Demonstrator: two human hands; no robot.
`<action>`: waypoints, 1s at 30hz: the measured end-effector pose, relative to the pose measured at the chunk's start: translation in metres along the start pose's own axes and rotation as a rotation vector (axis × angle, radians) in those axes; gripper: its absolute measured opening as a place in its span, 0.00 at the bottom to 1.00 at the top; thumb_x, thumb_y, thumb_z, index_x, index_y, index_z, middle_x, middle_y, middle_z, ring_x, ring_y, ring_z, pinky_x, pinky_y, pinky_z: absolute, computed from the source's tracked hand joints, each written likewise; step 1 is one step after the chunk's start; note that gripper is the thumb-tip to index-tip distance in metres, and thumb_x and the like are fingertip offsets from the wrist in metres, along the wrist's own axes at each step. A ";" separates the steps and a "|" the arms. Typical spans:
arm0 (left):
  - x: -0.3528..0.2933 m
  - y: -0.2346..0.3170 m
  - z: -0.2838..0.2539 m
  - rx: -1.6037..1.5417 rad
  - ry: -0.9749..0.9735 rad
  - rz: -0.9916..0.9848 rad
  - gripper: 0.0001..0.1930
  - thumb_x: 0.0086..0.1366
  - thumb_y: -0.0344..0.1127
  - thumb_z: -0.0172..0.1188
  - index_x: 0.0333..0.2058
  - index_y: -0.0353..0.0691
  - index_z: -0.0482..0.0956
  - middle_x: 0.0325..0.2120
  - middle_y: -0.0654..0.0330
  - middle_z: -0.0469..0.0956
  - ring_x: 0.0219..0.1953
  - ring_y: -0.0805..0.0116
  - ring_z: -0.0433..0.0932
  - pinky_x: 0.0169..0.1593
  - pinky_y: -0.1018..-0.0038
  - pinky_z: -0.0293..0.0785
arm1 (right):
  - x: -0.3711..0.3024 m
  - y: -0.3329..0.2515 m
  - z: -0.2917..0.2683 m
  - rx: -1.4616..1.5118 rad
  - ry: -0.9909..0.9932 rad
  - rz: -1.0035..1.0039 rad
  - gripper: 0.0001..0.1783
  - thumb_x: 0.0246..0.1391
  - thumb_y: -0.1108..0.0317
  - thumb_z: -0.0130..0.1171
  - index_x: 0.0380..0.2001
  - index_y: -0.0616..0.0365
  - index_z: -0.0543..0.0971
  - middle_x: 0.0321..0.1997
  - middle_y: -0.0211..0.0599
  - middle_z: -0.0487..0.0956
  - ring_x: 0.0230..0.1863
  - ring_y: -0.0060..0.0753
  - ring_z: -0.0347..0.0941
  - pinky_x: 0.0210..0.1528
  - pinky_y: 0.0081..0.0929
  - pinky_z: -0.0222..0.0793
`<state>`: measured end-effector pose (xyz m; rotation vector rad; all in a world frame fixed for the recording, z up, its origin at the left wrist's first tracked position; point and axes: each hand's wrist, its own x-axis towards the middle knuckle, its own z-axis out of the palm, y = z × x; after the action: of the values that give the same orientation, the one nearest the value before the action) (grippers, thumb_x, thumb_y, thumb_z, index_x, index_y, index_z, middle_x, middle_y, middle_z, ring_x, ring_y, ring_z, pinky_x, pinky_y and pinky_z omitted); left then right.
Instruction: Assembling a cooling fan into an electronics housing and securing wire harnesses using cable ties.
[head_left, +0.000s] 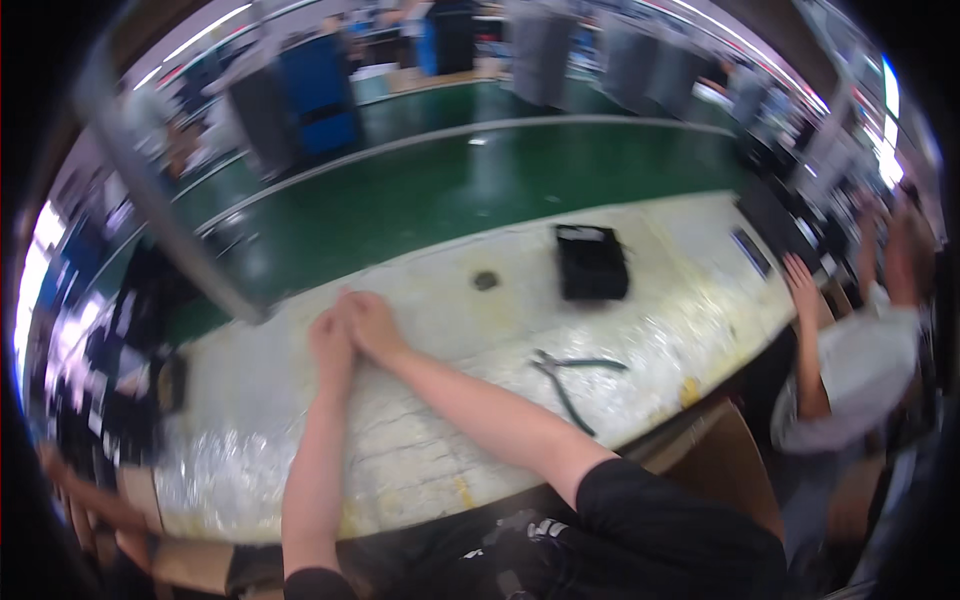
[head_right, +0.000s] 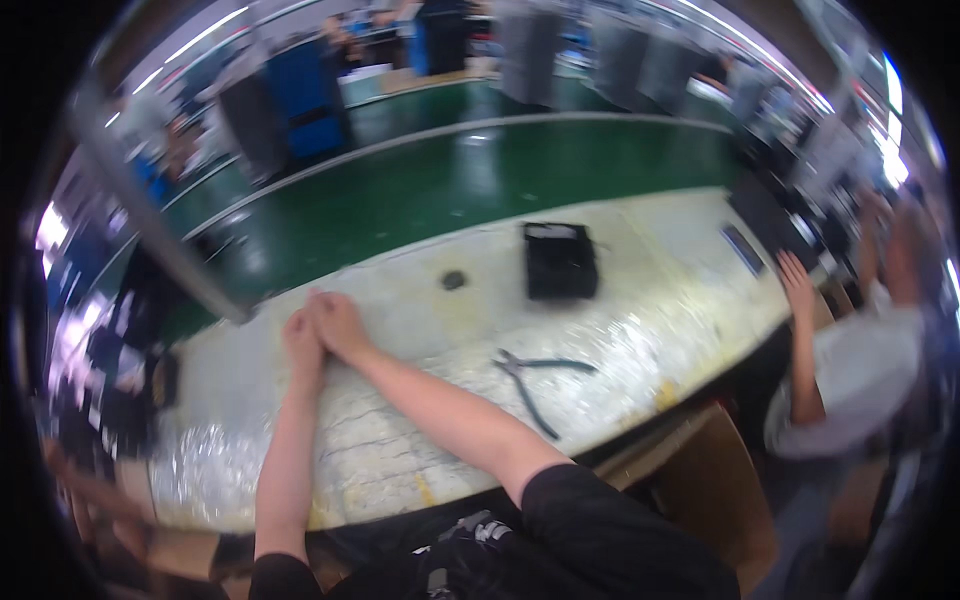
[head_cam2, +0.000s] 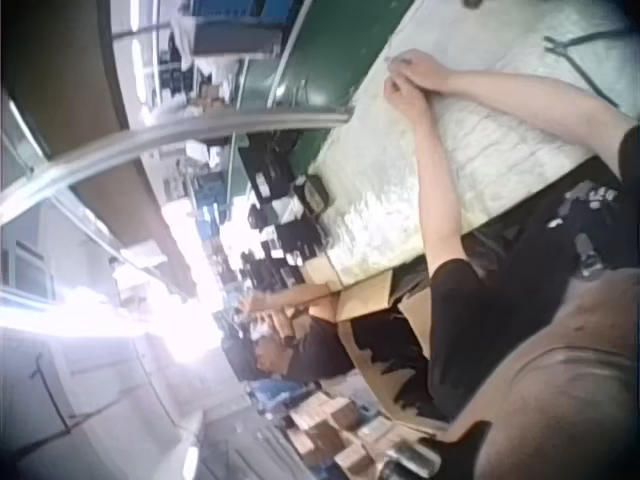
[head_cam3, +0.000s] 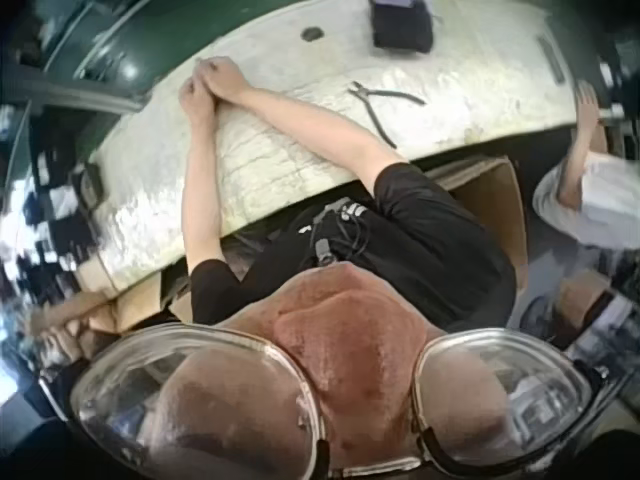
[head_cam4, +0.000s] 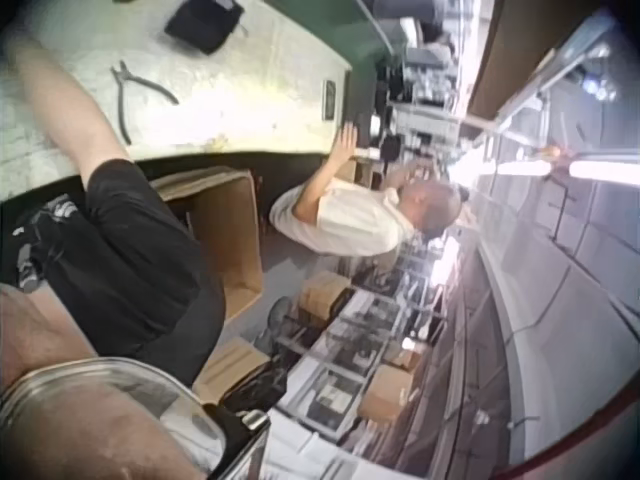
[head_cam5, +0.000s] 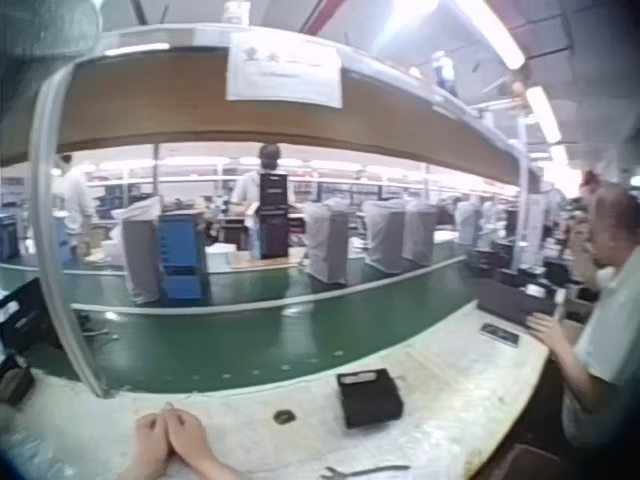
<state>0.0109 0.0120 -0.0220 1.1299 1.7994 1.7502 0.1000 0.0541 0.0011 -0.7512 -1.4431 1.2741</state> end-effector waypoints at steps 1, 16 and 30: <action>0.014 -0.026 -0.019 -0.006 -0.012 0.025 0.15 0.67 0.38 0.54 0.32 0.29 0.80 0.24 0.60 0.79 0.29 0.74 0.74 0.33 0.73 0.71 | 0.000 0.000 0.013 0.080 -0.045 -0.015 0.24 0.63 0.55 0.48 0.26 0.68 0.79 0.27 0.54 0.80 0.31 0.48 0.77 0.36 0.40 0.70; -0.003 0.023 0.012 -0.269 -0.144 -0.063 0.20 0.72 0.47 0.52 0.31 0.34 0.80 0.27 0.64 0.79 0.30 0.78 0.75 0.34 0.81 0.70 | 0.001 -0.002 -0.004 0.144 0.081 -0.039 0.26 0.61 0.56 0.49 0.20 0.70 0.76 0.23 0.58 0.75 0.26 0.54 0.72 0.32 0.43 0.65; -0.001 0.020 0.012 -0.257 -0.129 -0.057 0.18 0.72 0.45 0.51 0.31 0.35 0.79 0.27 0.65 0.79 0.30 0.80 0.75 0.34 0.82 0.70 | 0.003 0.002 -0.003 0.157 0.066 -0.045 0.25 0.60 0.57 0.50 0.20 0.70 0.75 0.20 0.56 0.75 0.22 0.48 0.71 0.29 0.41 0.65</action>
<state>0.0263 0.0166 -0.0047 1.0489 1.4683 1.7718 0.1020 0.0584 -0.0001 -0.6463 -1.2842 1.2988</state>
